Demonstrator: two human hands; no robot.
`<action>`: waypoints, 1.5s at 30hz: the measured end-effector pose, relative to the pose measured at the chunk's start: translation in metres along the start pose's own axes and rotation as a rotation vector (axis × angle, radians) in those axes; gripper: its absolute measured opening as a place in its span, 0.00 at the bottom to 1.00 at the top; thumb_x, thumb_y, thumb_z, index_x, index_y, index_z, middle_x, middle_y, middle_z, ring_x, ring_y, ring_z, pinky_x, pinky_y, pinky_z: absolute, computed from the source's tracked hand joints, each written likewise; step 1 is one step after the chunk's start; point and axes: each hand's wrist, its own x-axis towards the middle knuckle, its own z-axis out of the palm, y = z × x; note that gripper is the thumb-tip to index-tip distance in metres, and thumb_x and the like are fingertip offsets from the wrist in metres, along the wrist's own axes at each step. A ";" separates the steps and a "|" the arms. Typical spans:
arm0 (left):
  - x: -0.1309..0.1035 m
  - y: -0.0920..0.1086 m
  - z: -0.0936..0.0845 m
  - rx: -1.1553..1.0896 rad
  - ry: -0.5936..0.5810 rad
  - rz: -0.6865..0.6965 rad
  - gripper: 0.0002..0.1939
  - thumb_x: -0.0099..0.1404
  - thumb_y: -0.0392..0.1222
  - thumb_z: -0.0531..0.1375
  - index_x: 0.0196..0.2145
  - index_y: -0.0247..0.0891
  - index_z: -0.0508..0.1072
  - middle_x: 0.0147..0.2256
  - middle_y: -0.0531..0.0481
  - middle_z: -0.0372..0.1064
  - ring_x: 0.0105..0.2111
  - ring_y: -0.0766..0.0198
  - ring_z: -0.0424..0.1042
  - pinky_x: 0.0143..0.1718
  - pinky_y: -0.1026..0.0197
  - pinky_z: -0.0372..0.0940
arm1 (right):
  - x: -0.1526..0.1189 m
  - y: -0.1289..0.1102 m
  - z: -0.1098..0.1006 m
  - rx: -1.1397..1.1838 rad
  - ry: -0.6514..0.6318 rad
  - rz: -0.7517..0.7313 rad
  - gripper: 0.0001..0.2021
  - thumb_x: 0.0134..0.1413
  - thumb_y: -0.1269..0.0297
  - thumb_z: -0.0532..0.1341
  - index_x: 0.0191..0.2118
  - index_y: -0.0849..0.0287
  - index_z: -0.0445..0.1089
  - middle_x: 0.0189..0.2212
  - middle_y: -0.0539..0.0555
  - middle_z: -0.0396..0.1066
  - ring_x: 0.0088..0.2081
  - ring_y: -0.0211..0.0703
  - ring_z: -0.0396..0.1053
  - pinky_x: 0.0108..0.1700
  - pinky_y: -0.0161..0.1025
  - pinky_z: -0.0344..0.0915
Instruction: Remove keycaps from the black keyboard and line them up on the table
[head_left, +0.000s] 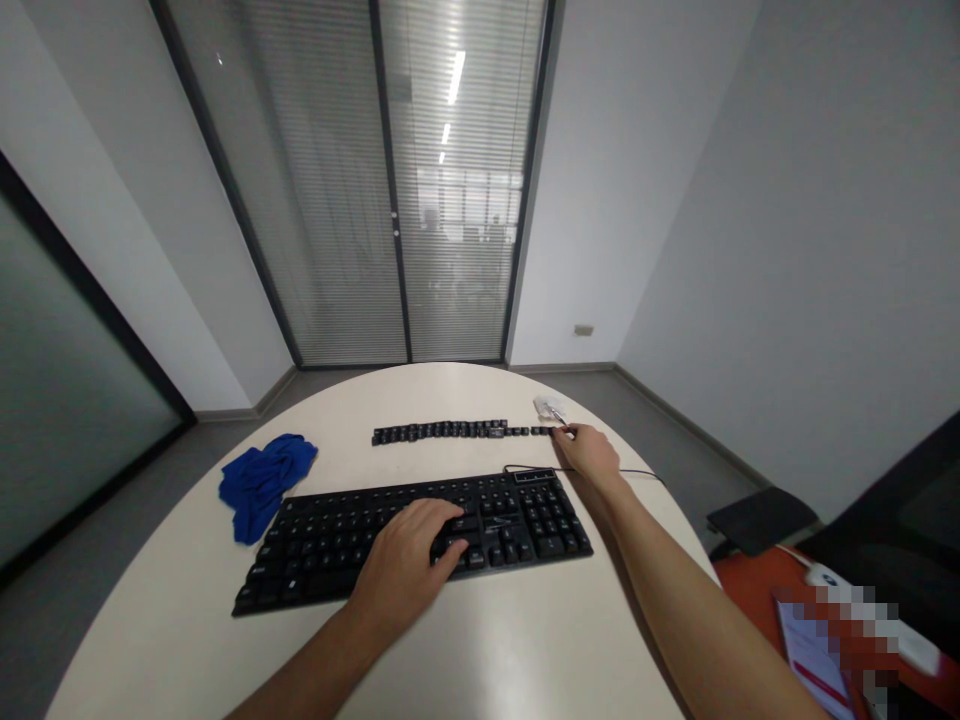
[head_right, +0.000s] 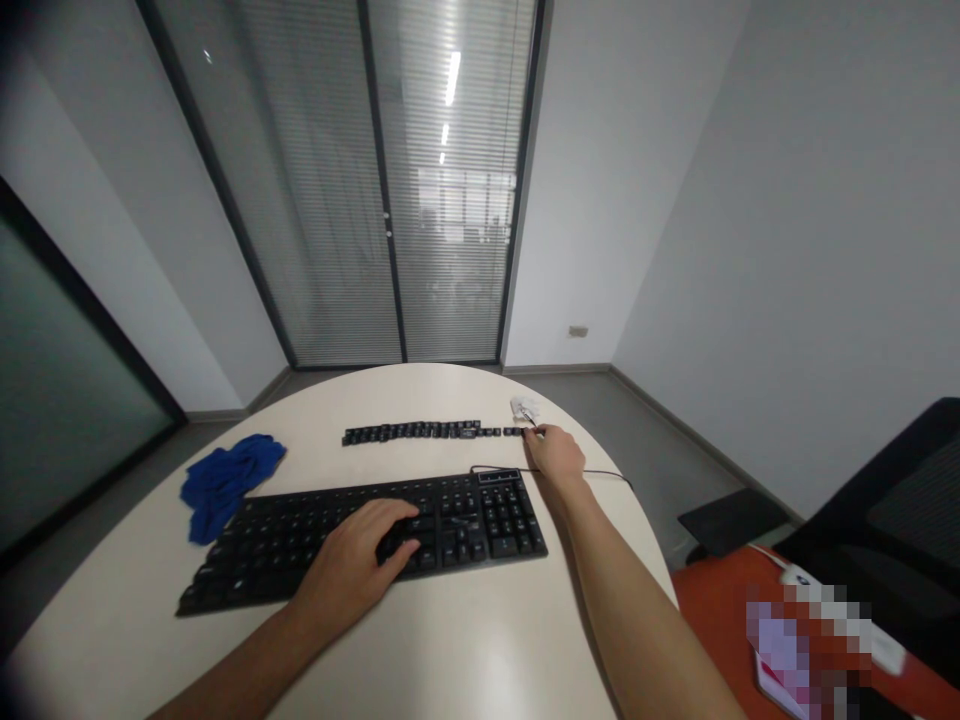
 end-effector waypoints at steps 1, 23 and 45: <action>0.000 0.000 0.000 -0.001 -0.002 -0.002 0.12 0.66 0.38 0.60 0.47 0.42 0.72 0.45 0.46 0.74 0.46 0.54 0.73 0.49 0.48 0.70 | 0.000 0.000 0.000 0.002 0.002 -0.002 0.25 0.60 0.45 0.54 0.51 0.55 0.77 0.45 0.66 0.77 0.48 0.58 0.74 0.45 0.44 0.66; -0.001 0.004 -0.002 0.020 -0.034 0.027 0.15 0.64 0.40 0.62 0.49 0.42 0.70 0.47 0.45 0.72 0.48 0.51 0.72 0.51 0.45 0.68 | -0.002 0.010 -0.004 0.013 -0.019 -0.035 0.21 0.60 0.49 0.56 0.47 0.57 0.79 0.40 0.64 0.79 0.43 0.54 0.76 0.40 0.39 0.65; 0.000 0.004 -0.003 0.024 -0.053 0.025 0.15 0.64 0.40 0.62 0.49 0.41 0.70 0.48 0.45 0.72 0.49 0.52 0.70 0.52 0.45 0.67 | -0.018 0.005 -0.037 0.161 0.055 -0.294 0.32 0.65 0.44 0.46 0.40 0.63 0.81 0.32 0.63 0.78 0.37 0.53 0.75 0.38 0.38 0.61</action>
